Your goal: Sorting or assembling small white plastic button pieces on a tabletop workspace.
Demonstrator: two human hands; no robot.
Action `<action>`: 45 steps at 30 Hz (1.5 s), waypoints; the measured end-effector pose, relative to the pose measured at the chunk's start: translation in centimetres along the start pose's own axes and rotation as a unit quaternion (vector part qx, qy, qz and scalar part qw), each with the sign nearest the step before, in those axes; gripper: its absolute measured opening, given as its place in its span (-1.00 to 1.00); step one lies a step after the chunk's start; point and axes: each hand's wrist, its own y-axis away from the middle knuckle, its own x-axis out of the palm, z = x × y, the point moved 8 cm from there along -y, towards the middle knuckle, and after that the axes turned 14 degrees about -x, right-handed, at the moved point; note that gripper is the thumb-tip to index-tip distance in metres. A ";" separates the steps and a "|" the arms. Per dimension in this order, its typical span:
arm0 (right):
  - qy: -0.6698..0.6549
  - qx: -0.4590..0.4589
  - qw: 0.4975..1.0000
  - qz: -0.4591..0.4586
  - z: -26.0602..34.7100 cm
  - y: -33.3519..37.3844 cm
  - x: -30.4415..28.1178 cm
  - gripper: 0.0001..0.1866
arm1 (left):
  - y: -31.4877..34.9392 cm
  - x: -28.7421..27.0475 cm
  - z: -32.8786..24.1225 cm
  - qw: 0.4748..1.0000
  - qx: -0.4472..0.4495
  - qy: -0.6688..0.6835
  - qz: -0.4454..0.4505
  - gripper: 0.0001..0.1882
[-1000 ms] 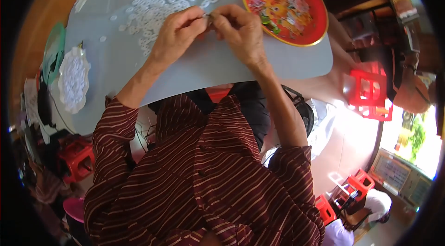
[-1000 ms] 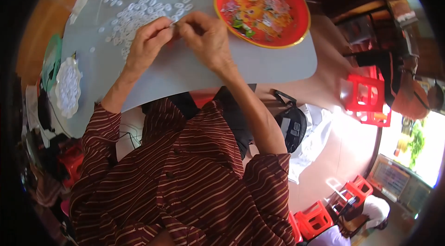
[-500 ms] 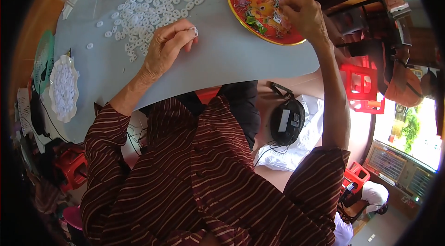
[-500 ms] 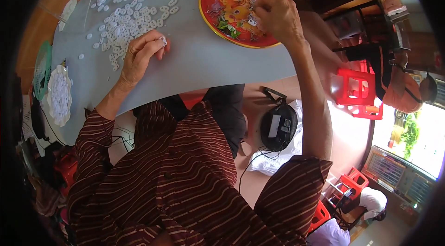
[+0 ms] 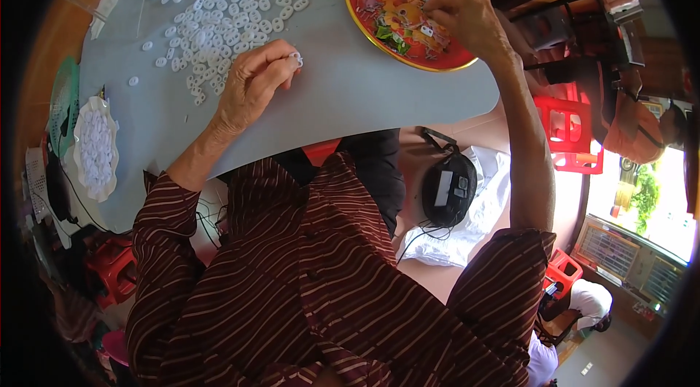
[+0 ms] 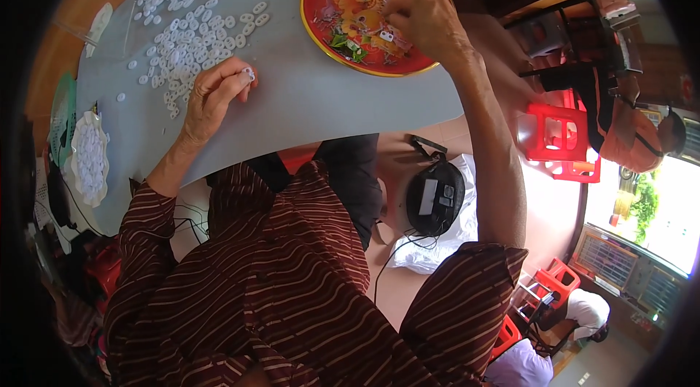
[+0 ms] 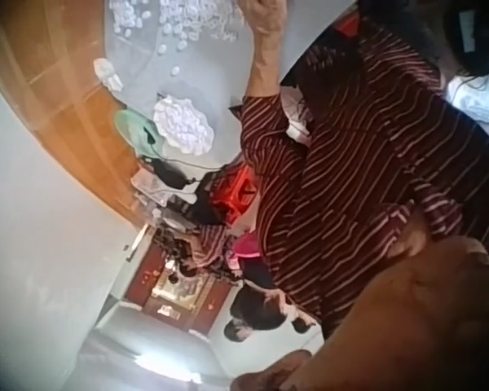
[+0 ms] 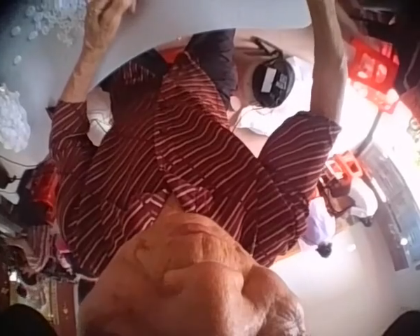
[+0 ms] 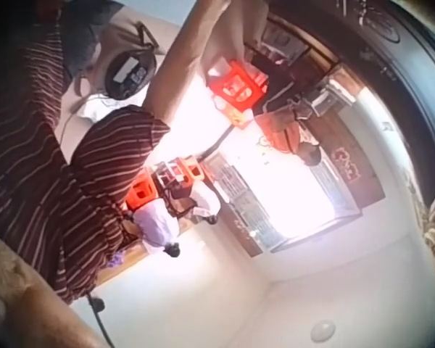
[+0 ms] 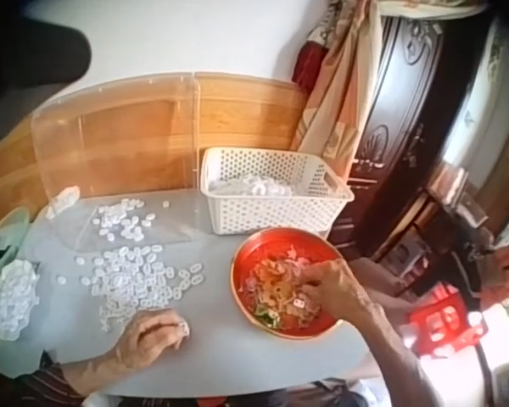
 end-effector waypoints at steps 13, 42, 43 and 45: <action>0.039 -0.012 0.995 0.090 1.4 -0.7 1.1 -0.83 | 0.1 0.2 0.0 1.000 0.007 -0.017 0.005 -0.83; -0.546 0.144 0.807 -0.170 11.7 0.7 11.3 -0.90 | -0.2 -0.7 0.3 0.998 0.003 0.063 -0.028 -0.80; -0.573 0.140 0.779 -0.212 11.6 0.6 11.3 -0.89 | -0.2 -0.7 0.3 0.998 -0.002 0.065 -0.027 -0.80; -0.570 0.133 0.781 -0.218 12.3 0.2 11.8 -0.86 | -0.2 -0.9 0.4 0.997 0.004 0.068 -0.028 -0.80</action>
